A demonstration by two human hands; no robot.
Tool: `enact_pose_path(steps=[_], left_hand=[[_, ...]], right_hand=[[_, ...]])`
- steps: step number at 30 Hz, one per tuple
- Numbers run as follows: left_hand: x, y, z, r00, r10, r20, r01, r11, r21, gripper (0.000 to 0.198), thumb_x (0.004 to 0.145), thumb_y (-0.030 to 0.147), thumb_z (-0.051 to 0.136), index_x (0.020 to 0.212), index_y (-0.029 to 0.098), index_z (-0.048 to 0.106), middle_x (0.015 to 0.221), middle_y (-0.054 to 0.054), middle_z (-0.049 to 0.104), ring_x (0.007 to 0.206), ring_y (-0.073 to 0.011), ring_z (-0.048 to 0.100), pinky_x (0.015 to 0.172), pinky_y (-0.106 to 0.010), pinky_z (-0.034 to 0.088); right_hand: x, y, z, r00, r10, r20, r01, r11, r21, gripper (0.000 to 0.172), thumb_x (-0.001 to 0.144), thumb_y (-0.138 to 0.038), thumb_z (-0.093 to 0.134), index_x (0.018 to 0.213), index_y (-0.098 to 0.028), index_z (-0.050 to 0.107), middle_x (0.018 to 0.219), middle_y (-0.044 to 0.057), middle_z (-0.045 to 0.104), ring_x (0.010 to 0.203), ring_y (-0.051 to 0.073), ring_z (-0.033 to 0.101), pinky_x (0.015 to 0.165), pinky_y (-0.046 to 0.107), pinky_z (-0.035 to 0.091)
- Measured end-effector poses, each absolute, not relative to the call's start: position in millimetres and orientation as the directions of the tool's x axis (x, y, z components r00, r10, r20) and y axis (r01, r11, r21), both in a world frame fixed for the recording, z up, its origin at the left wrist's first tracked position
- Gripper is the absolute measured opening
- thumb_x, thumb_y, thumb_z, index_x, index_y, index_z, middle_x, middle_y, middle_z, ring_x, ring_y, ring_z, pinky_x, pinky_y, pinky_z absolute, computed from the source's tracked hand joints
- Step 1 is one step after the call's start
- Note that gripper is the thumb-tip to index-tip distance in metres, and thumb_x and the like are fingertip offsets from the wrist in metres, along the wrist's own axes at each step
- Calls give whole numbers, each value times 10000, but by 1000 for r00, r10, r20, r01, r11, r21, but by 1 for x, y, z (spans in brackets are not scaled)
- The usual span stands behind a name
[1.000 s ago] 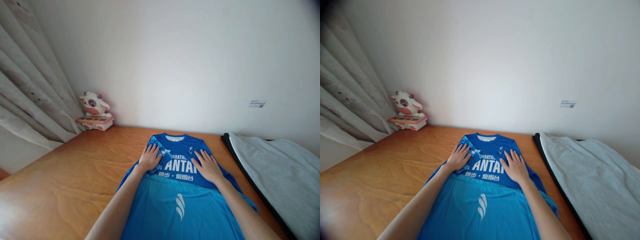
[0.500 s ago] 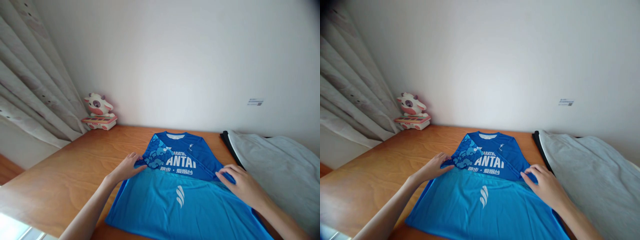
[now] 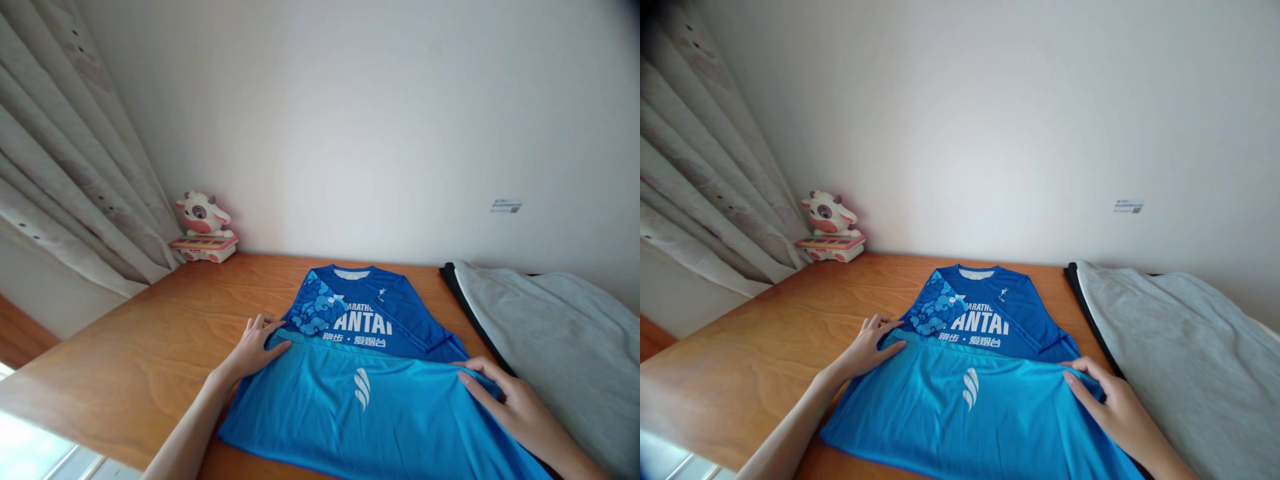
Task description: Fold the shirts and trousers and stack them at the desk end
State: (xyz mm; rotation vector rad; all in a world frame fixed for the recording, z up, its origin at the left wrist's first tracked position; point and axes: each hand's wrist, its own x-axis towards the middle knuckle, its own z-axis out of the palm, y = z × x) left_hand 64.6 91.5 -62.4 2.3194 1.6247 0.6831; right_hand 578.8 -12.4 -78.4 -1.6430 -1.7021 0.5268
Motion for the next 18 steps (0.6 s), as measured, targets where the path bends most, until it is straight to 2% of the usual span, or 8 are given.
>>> enact_pose_path(steps=[2, 5, 8, 11, 13, 15, 17, 18], left_hand=[[66, 91, -64, 289, 921, 262, 821, -379, 427, 374, 874, 528, 655, 1131, 281, 768, 1177, -110, 606, 1135, -322, 560, 1047, -543, 438], [66, 90, -59, 339, 891, 302, 763, -448, 467, 240, 888, 453, 650, 942, 255, 773, 1183, -106, 623, 1152, -317, 561, 1053, -522, 440], [64, 86, -51, 382, 886, 263, 593, -453, 666, 214, 910, 433, 655, 939, 229, 714, 1192, -101, 676, 1139, -287, 611, 1038, -444, 473], [60, 81, -43, 400, 902, 162, 355, -316, 880, 219, 921, 429, 672, 945, 212, 649, 1083, -96, 730, 994, -245, 683, 882, -362, 547], [57, 78, -39, 418, 901, 116, 226, -226, 947, 236, 880, 410, 736, 908, 202, 629, 998, -85, 744, 880, -216, 697, 763, -312, 556], [54, 77, -36, 457, 887, 72, 162, -163, 973, 274, 806, 368, 819, 937, 197, 650, 971, -75, 748, 795, -187, 693, 682, -269, 540], [52, 77, -33, 499, 866, 12, 173, -113, 978, 396, 740, 331, 874, 1066, 204, 688, 1002, -75, 754, 778, -183, 695, 652, -254, 531], [52, 77, -32, 516, 856, -28, 206, -92, 974, 441, 727, 329, 881, 1113, 208, 703, 1010, -75, 759, 791, -191, 700, 658, -257, 535]], right_hand=[[572, -14, -80, 105, 970, 218, 665, 94, -741, 393, 834, -660, 617, 919, -282, 683, 938, 42, 781, 965, 271, 735, 839, 293, 591], [568, -17, -83, 143, 965, 221, 616, 88, -783, 391, 788, -636, 685, 931, -272, 705, 947, 44, 775, 988, 272, 731, 855, 278, 586], [572, -21, -83, 137, 973, 186, 546, 83, -834, 395, 760, -626, 720, 905, -258, 727, 929, 56, 767, 958, 272, 734, 843, 280, 594], [578, -25, -82, 148, 976, 161, 440, 81, -894, 405, 715, -634, 758, 808, -242, 725, 997, 96, 771, 1011, 303, 735, 861, 299, 599], [581, -29, -82, 164, 977, 137, 368, 68, -927, 391, 698, -615, 787, 776, -238, 722, 1097, 122, 768, 1081, 328, 723, 887, 312, 596], [582, -31, -80, 164, 981, 107, 292, 55, -955, 399, 710, -558, 812, 973, -265, 755, 1239, 132, 738, 1182, 340, 684, 929, 339, 589], [579, -32, -74, 146, 987, 62, 194, 33, -980, 605, 737, -520, 808, 1291, -320, 672, 1375, 130, 675, 1275, 342, 628, 958, 383, 586], [576, -32, -70, 130, 991, 29, 148, 9, -989, 681, 755, -534, 787, 1382, -332, 615, 1413, 131, 650, 1299, 343, 609, 963, 405, 586]])
